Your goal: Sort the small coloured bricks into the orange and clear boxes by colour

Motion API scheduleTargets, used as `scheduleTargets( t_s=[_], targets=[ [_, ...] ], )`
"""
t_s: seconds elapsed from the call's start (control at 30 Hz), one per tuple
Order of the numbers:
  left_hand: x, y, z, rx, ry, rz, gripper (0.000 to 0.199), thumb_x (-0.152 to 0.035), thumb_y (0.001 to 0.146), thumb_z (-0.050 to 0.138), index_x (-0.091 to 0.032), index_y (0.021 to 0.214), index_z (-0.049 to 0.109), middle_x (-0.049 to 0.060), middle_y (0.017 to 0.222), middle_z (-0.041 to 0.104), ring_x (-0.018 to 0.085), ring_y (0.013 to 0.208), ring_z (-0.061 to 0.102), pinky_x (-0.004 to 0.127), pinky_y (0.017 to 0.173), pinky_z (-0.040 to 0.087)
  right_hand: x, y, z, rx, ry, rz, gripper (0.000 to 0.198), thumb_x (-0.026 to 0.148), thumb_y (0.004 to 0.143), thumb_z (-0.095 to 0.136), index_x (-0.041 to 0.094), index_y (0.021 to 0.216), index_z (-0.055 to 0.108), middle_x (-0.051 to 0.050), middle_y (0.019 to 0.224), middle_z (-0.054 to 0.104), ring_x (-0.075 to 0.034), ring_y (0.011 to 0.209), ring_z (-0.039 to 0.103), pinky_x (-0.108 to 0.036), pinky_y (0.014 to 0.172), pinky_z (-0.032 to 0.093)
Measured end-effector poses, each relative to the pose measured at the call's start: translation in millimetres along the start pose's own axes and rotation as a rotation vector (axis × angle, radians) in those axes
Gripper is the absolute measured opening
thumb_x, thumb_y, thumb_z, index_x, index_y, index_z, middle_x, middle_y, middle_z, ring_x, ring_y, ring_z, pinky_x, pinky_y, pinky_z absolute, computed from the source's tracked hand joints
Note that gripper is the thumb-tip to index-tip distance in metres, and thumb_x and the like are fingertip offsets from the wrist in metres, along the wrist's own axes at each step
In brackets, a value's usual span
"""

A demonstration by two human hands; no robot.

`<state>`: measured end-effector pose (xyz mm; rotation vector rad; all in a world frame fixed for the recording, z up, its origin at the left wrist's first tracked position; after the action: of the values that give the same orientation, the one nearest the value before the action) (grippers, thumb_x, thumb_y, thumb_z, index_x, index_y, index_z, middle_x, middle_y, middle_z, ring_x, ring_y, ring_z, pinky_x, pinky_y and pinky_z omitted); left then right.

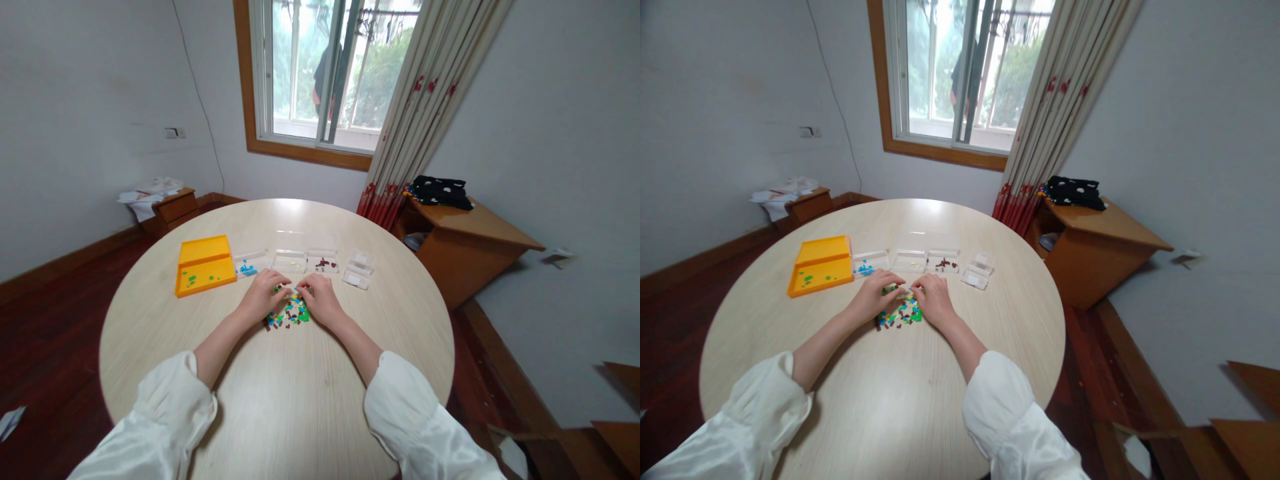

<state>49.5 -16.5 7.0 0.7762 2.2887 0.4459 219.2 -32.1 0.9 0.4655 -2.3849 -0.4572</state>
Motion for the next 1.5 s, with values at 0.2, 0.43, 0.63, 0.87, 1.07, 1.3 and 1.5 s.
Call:
scheduleTargets(
  t_s=[0.2, 0.43, 0.63, 0.87, 1.07, 1.3, 1.5],
  targets=[
    [-8, 2, -1, 0.056, -0.033, 0.03, 0.007, -0.022, 0.079, 0.059, -0.02, 0.077, 0.066, 0.005, 0.08, 0.067, 0.019, 0.081, 0.056, 0.035, 0.079, 0.042, 6, -1, -2, -0.019, 0.059, -0.026, 0.009, 0.015, 0.083, 0.057, 0.018, 0.075, 0.061, -0.003, 0.082, 0.064, -0.018, 0.084, 0.055, -0.032, 0.079, 0.034],
    [-9, 2, -3, 0.05, -0.028, 0.028, 0.007, -0.019, 0.079, 0.06, -0.019, 0.073, 0.062, 0.003, 0.076, 0.065, 0.019, 0.08, 0.055, 0.032, 0.075, 0.041, 8, -1, -2, -0.009, 0.1, -0.02, 0.009, 0.015, 0.083, 0.058, 0.018, 0.075, 0.062, -0.002, 0.08, 0.064, -0.017, 0.081, 0.056, -0.031, 0.079, 0.036],
    [-8, 1, -2, 0.047, -0.041, 0.033, 0.008, -0.02, 0.08, 0.057, -0.018, 0.073, 0.061, 0.004, 0.076, 0.065, 0.019, 0.081, 0.055, 0.032, 0.075, 0.042, 9, -1, -2, -0.019, 0.125, -0.014, 0.009, 0.015, 0.082, 0.06, 0.018, 0.075, 0.064, -0.002, 0.079, 0.065, -0.016, 0.079, 0.056, -0.03, 0.08, 0.037],
    [1, 1, -2, -0.022, -0.006, 0.019, 0.009, -0.02, 0.08, 0.054, -0.018, 0.073, 0.06, 0.004, 0.076, 0.064, 0.019, 0.079, 0.055, 0.033, 0.076, 0.042, 5, 0, -7, 0.02, 0.105, -0.016, 0.007, 0.011, 0.077, 0.063, 0.017, 0.074, 0.066, -0.003, 0.078, 0.067, -0.015, 0.078, 0.057, -0.03, 0.078, 0.038],
    [27, 3, -13, -0.24, 0.14, -0.2, 0.011, -0.023, 0.079, 0.053, -0.018, 0.072, 0.06, 0.006, 0.079, 0.066, 0.022, 0.083, 0.056, 0.034, 0.078, 0.042, 3, -4, -13, 0.161, 0.038, -0.043, 0.009, 0.009, 0.072, 0.062, 0.017, 0.071, 0.066, -0.001, 0.073, 0.065, -0.013, 0.071, 0.055, -0.028, 0.073, 0.038],
    [52, 1, -23, -0.334, 0.3, -0.406, 0.015, -0.024, 0.076, 0.05, -0.018, 0.075, 0.063, 0.008, 0.084, 0.067, 0.025, 0.085, 0.056, 0.036, 0.08, 0.041, 5, -9, -18, 0.226, -0.062, -0.015, 0.007, 0.013, 0.072, 0.063, 0.017, 0.076, 0.067, -0.003, 0.079, 0.065, -0.015, 0.077, 0.054, -0.03, 0.076, 0.035],
    [58, 1, -23, -0.323, 0.33, -0.447, 0.016, -0.021, 0.075, 0.048, -0.018, 0.077, 0.064, 0.009, 0.084, 0.067, 0.026, 0.085, 0.056, 0.037, 0.08, 0.04, 5, -10, -18, 0.223, -0.07, 0.0, 0.008, 0.013, 0.072, 0.063, 0.018, 0.078, 0.067, -0.003, 0.082, 0.065, -0.015, 0.079, 0.054, -0.03, 0.077, 0.034]
  ],
)
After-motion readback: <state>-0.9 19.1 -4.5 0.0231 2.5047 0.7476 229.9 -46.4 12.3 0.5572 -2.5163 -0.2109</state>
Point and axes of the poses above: each hand's wrist, its own y-axis towards the middle knuckle, its own z-axis out of the palm, x = y × z, the point moved 1 cm from there along y, towards the middle knuckle
